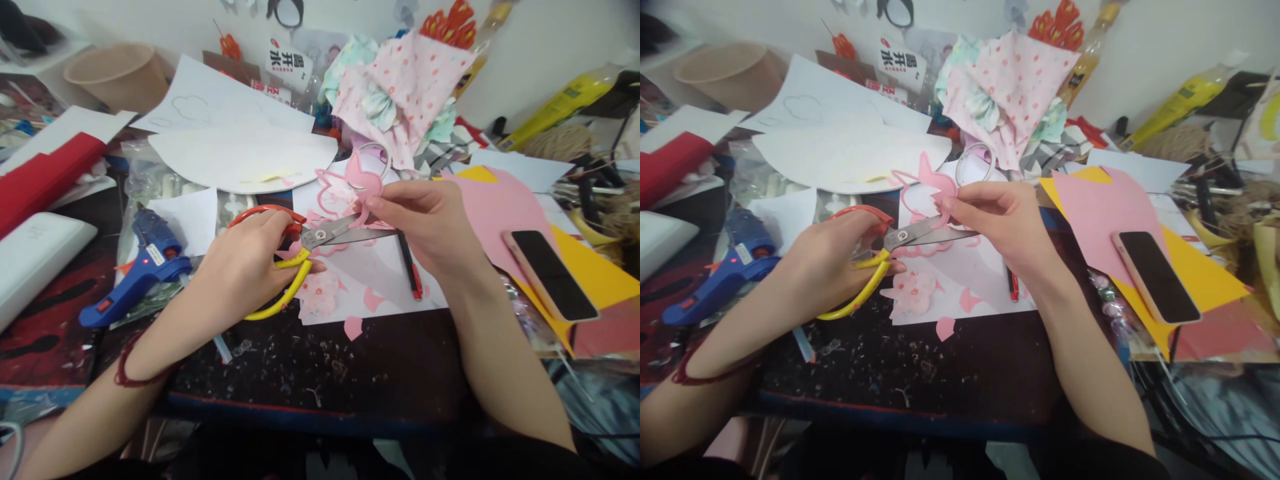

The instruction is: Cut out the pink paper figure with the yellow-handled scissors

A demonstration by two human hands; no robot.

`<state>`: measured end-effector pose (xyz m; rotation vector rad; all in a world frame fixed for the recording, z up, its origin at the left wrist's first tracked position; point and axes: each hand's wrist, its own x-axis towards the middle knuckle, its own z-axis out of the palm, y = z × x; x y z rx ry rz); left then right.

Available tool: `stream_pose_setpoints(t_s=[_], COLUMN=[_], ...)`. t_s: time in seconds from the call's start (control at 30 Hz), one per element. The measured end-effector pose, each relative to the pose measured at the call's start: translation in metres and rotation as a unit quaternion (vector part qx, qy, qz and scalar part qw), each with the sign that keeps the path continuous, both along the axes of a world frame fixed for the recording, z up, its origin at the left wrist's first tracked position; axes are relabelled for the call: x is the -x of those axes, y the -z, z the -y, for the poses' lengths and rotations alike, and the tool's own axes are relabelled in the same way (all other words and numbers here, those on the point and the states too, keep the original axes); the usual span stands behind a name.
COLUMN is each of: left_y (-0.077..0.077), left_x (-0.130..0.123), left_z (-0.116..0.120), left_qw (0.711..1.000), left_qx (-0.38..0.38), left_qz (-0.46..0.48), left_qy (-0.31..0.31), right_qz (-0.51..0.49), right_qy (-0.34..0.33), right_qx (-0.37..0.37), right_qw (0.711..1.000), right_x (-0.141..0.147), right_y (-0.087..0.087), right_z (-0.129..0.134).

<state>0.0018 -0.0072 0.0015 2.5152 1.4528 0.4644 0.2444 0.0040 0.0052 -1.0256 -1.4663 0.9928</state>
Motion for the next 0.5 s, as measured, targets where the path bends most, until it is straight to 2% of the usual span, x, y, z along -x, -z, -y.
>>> stream_pose_setpoints(t_s=[0.5], left_y=[-0.0049], left_x=[-0.0012], left_z=[0.0008], left_qw=[1.0], left_qx=[0.023], left_qz=[0.017], left_qy=[-0.009], right_qz=[-0.013], right_qy=[-0.007], right_qx=[0.011], right_qw=[1.0], right_x=[-0.0009], right_y=[-0.0011], right_z=[0.0])
